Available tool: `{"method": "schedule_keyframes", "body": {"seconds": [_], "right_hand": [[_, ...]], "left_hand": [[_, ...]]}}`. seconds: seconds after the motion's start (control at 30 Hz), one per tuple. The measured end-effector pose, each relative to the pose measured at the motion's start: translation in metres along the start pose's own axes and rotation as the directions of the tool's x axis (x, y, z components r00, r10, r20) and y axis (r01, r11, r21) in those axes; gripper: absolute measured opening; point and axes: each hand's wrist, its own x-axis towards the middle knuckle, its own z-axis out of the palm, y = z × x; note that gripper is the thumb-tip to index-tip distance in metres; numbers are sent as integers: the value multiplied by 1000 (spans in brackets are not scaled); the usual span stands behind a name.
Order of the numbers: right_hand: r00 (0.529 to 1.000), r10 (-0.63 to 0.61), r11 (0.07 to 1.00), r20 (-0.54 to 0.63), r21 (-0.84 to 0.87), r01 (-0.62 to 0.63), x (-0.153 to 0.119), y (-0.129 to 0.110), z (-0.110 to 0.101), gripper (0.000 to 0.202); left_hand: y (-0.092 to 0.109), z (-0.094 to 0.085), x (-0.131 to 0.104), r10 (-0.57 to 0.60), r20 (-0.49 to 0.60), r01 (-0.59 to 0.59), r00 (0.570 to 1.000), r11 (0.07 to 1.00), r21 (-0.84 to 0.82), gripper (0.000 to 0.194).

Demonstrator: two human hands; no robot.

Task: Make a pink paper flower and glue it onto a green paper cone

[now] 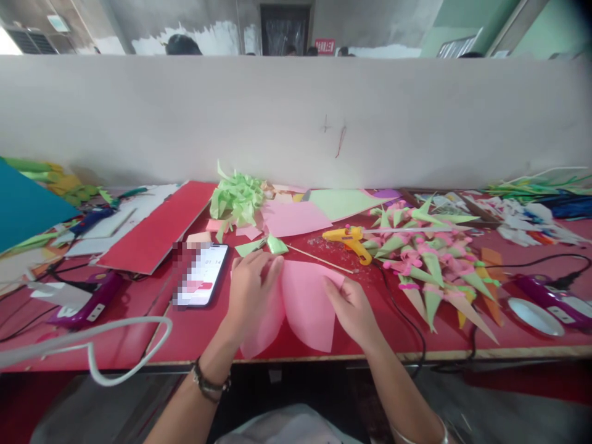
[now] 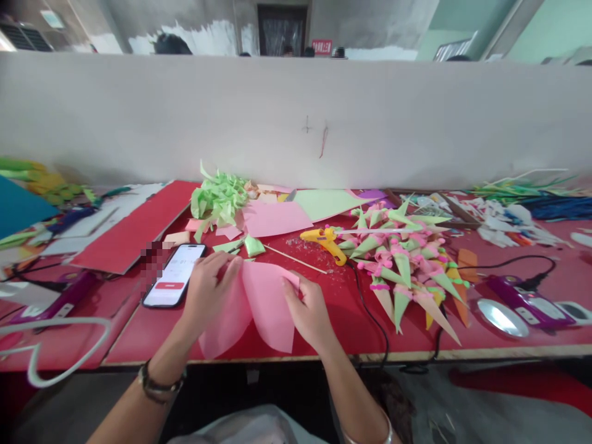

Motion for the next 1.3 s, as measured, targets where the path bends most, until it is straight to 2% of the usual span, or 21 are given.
{"method": "schedule_keyframes", "body": {"seconds": [0.2, 0.5, 0.77, 0.9, 0.97, 1.03, 1.13, 1.2, 1.3], "right_hand": [[1000, 6, 1000, 20, 21, -7, 2, 2, 5, 27], [1000, -11, 1000, -20, -11, 11, 2, 8, 5, 29], [981, 4, 996, -194, -83, -21, 2, 12, 5, 35], [952, -27, 995, -303, -104, -5, 2, 12, 3, 32], [932, -43, 994, -361, -106, 5, 1, 14, 3, 30], [915, -56, 994, -400, -106, 14, 1, 15, 5, 28], [898, -77, 990, -432, -137, 19, 1, 17, 10, 31], [893, -100, 984, -439, -175, 25, 1, 20, 12, 35], [893, -134, 973, -430, -227, 37, 0, 24, 11, 36]], "left_hand": [[-5, 3, 1, -18, -24, 13, 1000, 980, -200, 36], [-10, 4, 1, -33, -58, 19, 998, 976, -219, 39], [-23, -2, 0, -37, -25, 31, 999, 975, -219, 21], [-36, -16, -10, -159, 0, 157, 987, 974, -162, 26], [-41, -20, -17, -255, 56, 260, 965, 932, -254, 34], [-44, -19, -26, -350, 164, 386, 922, 826, -411, 42], [-45, -8, -39, -500, 302, 579, 812, 616, -535, 38], [-46, 0, -44, -579, 311, 640, 754, 540, -547, 39], [-46, 5, -43, -631, 250, 640, 734, 520, -566, 42]]}}
